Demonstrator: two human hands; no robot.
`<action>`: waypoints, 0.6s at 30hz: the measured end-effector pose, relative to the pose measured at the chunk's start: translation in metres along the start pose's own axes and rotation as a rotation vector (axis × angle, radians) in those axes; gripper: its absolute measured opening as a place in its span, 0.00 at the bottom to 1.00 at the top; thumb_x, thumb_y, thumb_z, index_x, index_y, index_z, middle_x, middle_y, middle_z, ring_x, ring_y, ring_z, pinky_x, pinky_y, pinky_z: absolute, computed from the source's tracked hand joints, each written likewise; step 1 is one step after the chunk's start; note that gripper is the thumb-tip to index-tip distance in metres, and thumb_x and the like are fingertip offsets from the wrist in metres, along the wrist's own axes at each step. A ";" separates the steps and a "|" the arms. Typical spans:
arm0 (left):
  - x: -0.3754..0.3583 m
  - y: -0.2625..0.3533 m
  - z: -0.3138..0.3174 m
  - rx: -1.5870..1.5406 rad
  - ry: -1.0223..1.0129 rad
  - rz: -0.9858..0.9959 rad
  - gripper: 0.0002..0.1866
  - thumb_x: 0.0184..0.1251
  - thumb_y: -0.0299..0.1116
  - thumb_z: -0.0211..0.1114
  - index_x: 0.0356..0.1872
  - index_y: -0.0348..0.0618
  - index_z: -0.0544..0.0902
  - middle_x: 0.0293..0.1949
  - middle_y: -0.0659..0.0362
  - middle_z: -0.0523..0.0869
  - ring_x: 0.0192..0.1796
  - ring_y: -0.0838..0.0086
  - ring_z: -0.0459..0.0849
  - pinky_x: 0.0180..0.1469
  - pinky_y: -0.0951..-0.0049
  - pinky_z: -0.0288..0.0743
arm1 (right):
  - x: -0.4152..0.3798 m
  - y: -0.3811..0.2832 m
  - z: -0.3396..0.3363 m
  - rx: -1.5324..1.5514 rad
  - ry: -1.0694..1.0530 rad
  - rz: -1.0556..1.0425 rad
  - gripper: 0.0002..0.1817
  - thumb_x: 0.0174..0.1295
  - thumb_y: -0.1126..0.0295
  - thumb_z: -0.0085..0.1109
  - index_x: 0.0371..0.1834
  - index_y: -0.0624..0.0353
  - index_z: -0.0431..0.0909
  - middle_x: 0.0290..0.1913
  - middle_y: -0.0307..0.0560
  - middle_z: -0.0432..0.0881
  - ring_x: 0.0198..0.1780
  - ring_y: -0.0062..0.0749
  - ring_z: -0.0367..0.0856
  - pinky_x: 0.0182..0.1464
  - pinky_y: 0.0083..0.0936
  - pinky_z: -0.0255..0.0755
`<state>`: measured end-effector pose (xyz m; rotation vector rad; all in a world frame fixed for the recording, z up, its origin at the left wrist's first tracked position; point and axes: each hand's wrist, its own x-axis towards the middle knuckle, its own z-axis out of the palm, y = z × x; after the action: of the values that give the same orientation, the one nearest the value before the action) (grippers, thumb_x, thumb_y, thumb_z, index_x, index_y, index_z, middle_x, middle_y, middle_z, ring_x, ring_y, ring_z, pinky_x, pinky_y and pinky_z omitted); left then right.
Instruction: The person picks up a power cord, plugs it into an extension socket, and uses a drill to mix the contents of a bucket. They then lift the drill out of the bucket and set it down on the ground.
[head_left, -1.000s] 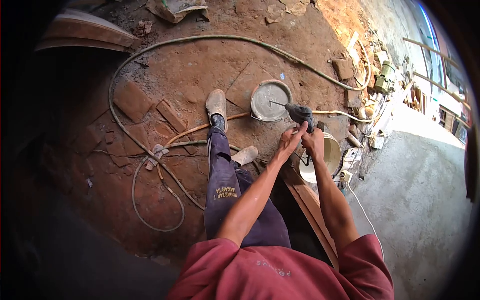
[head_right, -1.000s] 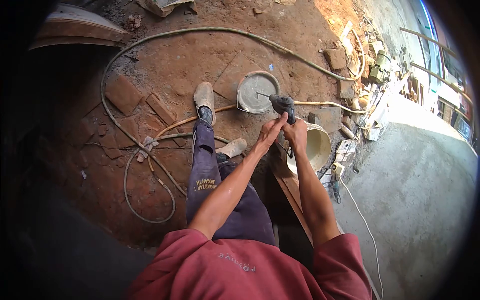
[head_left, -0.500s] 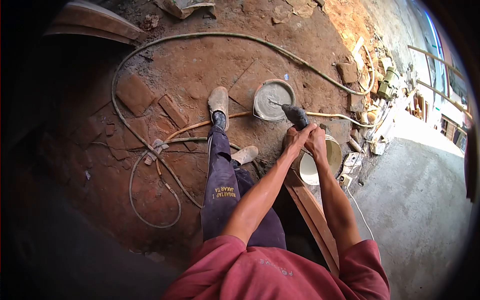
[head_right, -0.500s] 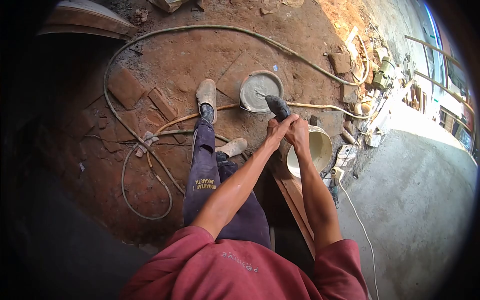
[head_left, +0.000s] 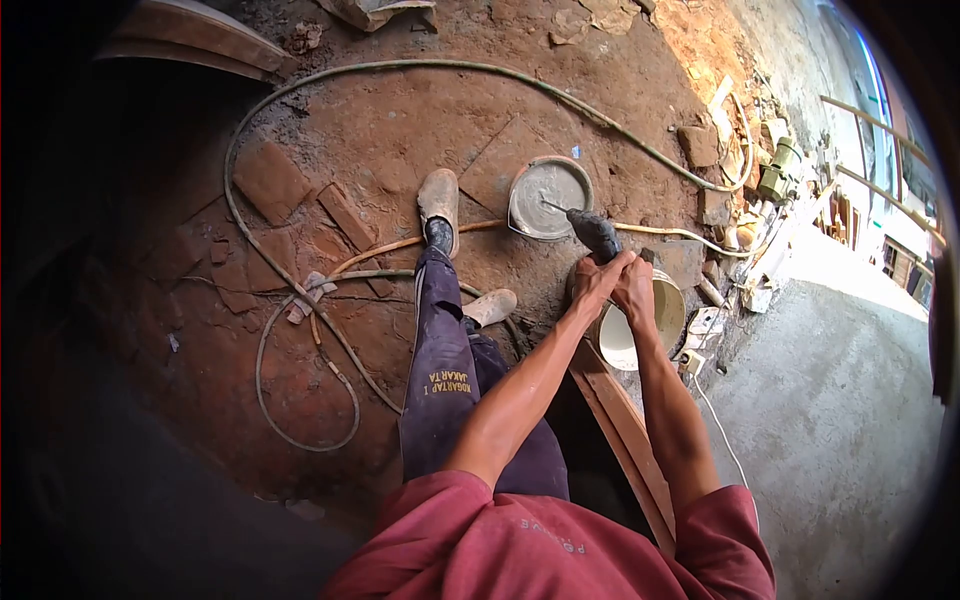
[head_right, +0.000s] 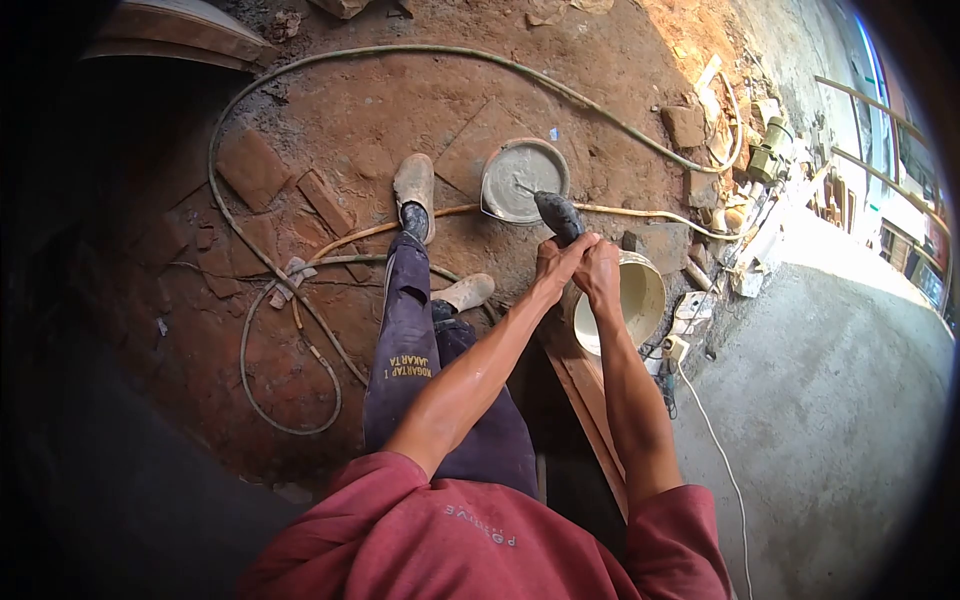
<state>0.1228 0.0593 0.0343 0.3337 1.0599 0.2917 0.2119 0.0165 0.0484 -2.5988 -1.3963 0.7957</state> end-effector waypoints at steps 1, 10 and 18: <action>-0.001 -0.001 0.000 -0.015 0.000 0.002 0.12 0.54 0.41 0.70 0.27 0.42 0.84 0.27 0.66 0.82 0.30 0.82 0.77 0.34 0.76 0.71 | -0.001 -0.001 -0.001 0.000 0.000 0.001 0.20 0.55 0.59 0.58 0.24 0.72 0.75 0.21 0.68 0.76 0.27 0.60 0.81 0.27 0.43 0.71; -0.003 -0.006 0.000 -0.047 0.023 -0.029 0.12 0.55 0.41 0.70 0.27 0.41 0.84 0.28 0.67 0.82 0.30 0.83 0.78 0.34 0.77 0.71 | -0.003 -0.007 -0.009 0.023 -0.011 -0.002 0.19 0.54 0.60 0.59 0.24 0.71 0.75 0.23 0.67 0.77 0.27 0.59 0.80 0.29 0.42 0.72; 0.003 -0.016 0.000 -0.106 0.043 -0.029 0.19 0.51 0.48 0.71 0.26 0.39 0.83 0.27 0.62 0.83 0.28 0.78 0.79 0.31 0.73 0.72 | 0.000 -0.007 -0.010 -0.027 -0.014 -0.101 0.24 0.53 0.56 0.61 0.19 0.73 0.72 0.18 0.67 0.73 0.23 0.56 0.80 0.23 0.39 0.69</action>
<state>0.1254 0.0460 0.0254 0.2179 1.0867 0.3288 0.2115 0.0217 0.0592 -2.5233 -1.5382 0.7878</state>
